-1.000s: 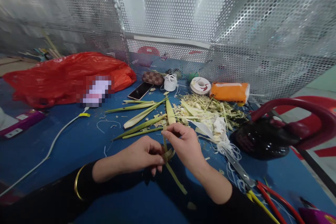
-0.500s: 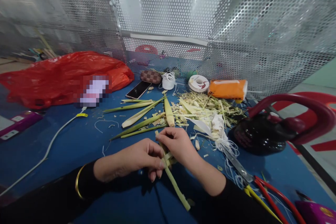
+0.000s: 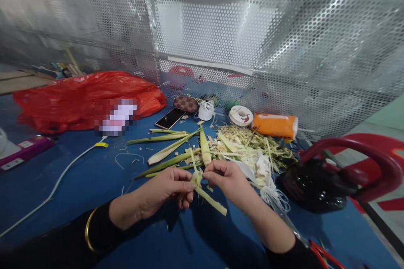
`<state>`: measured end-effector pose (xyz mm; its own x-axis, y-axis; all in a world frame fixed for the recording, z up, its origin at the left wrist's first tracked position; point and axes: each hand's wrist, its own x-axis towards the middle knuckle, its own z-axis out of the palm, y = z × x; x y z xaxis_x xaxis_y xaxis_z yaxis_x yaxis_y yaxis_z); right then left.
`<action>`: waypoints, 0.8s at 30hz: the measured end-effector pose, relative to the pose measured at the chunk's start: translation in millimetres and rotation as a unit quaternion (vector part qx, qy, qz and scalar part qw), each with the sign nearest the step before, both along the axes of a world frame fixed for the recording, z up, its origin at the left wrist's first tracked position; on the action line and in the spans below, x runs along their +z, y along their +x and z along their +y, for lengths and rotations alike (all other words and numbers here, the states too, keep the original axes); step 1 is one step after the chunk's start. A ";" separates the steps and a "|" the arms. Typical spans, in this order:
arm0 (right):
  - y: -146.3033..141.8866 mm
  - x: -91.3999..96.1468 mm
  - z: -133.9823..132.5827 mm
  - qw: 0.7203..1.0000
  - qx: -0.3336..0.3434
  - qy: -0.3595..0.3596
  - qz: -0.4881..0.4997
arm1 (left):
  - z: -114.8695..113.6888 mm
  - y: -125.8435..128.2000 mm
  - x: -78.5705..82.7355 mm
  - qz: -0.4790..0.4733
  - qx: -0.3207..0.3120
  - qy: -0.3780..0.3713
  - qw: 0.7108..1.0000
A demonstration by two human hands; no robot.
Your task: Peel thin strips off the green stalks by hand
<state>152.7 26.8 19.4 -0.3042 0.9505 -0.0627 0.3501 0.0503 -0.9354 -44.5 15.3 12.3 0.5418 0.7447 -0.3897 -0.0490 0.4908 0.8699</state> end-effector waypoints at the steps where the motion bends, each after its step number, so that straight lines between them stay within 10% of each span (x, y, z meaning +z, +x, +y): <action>1: -2.0 -2.1 -0.1 1.000 -0.012 0.013 -0.005 | -0.1 -0.1 -0.7 0.001 -0.003 -0.003 1.000; 11: -11.7 -16.4 -7.2 0.944 -0.267 0.194 -0.005 | 6.7 0.3 4.8 -0.032 0.201 0.047 0.978; 18: -38.1 -10.1 -26.7 0.989 -0.099 0.061 0.094 | 2.5 10.4 10.2 -0.094 0.252 0.093 0.959; 24: -49.2 -16.3 -35.0 0.978 -0.131 -0.002 0.162 | -7.7 27.0 7.8 -0.133 0.251 0.078 0.955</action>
